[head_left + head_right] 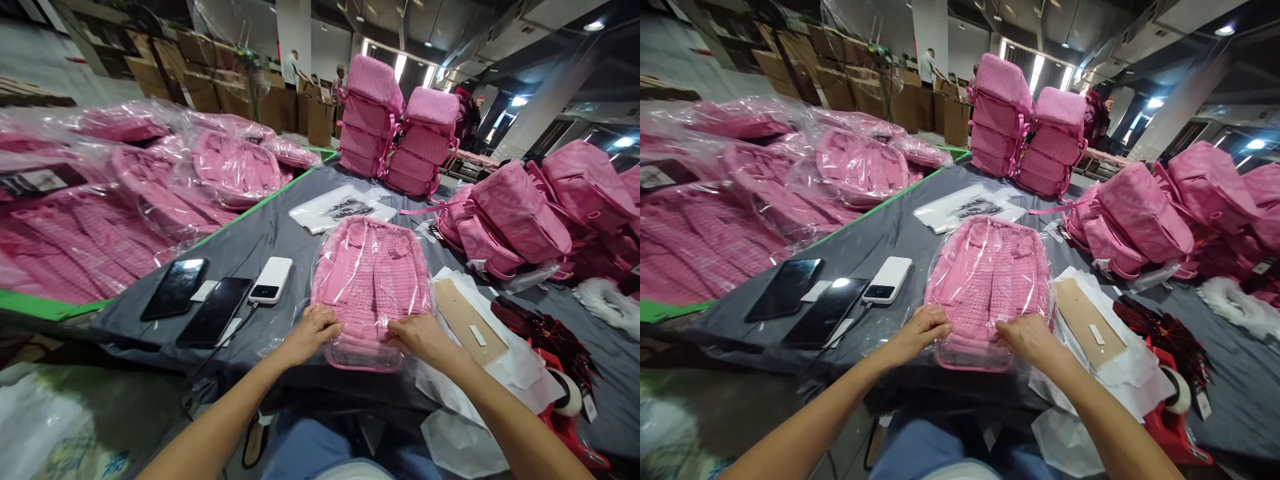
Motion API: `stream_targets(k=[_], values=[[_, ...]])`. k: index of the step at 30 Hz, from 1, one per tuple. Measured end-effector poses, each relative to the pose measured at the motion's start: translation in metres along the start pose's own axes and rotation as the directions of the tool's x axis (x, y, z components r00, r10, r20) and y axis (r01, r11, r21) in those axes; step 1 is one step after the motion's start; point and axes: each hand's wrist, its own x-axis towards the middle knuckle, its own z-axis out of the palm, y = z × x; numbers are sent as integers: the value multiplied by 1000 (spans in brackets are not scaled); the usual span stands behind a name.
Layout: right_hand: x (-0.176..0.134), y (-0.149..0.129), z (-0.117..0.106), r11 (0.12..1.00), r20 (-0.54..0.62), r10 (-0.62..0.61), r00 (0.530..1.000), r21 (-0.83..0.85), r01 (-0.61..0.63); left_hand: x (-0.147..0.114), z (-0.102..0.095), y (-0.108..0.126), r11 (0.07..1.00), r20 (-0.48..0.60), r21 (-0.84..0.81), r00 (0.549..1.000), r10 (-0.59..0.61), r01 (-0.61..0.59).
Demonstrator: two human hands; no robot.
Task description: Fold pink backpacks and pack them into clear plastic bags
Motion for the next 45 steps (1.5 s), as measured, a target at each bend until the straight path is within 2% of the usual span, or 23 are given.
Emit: stream_targets(k=[5, 8, 11, 12, 14, 16, 18, 19, 21, 24, 28, 30, 33, 38, 40, 41, 42, 43, 44, 45], values=[[14, 5, -10, 996, 54, 80, 995, 30, -82, 2, -2, -7, 999, 36, -18, 998, 42, -41], [22, 21, -11, 961, 77, 163, 984, 212, -176, 3, -2, -10, 997, 56, -38, 996, 63, -61], [19, 43, -5, 881, 59, 269, 961, 388, -271, 3, -2, -11, 997, 56, -46, 997, 62, -59], [15, 48, -2, 863, 16, 336, 942, 396, -315, 3, -2, -11, 997, 56, -45, 997, 59, -57], [2, 49, 6, 846, -141, 449, 882, 386, -368, 3, -1, -12, 998, 53, -41, 997, 55, -53], [-12, 36, 15, 854, -286, 459, 841, 401, -330, 3, 1, -13, 998, 48, -32, 997, 54, -53], [-20, 16, 24, 881, -326, 369, 871, 421, -216, 5, 2, -15, 999, 47, -16, 998, 47, -46], [-20, 7, 27, 887, -294, 331, 897, 420, -189, 6, 3, -15, 999, 49, -5, 998, 41, -41], [-14, -7, 31, 892, -177, 303, 936, 398, -214, 7, 2, -15, 999, 55, 20, 998, 34, -35], [0, -6, 29, 879, -10, 312, 950, 382, -285, 1, -6, -9, 993, 57, 83, 995, 76, -81], [9, 6, 23, 879, 77, 276, 958, 383, -284, -24, -23, -3, 957, 15, 218, 981, 195, -193], [8, 8, 23, 879, 85, 273, 958, 383, -285, -36, -31, -5, 951, -52, 260, 981, 186, -167], [7, 8, 28, 877, 63, 274, 960, 394, -276, -45, -37, -13, 958, -133, 279, 986, 102, -62], [10, 8, 32, 876, -2, 269, 963, 416, -244, -29, -36, -18, 966, -166, 238, 984, -62, 101], [1, 5, 31, 843, -90, 272, 958, 503, -192, -21, -33, -17, 964, -161, 232, 982, -97, 133], [-9, 4, 31, 817, -186, 275, 943, 562, -128, -18, -32, -16, 962, -159, 234, 982, -103, 139], [-23, 3, 32, 788, -306, 295, 905, 614, -49, -17, -31, -15, 961, -156, 241, 982, -102, 138], [-42, 2, 35, 762, -434, 341, 834, 647, 25, -16, -30, -14, 958, -154, 254, 983, -97, 134], [-64, 3, 40, 744, -543, 418, 728, 664, 69, -15, -30, -14, 953, -154, 274, 984, -87, 127], [-90, 6, 46, 731, -601, 519, 608, 680, 48, -14, -30, -13, 946, -157, 300, 985, -74, 119]])
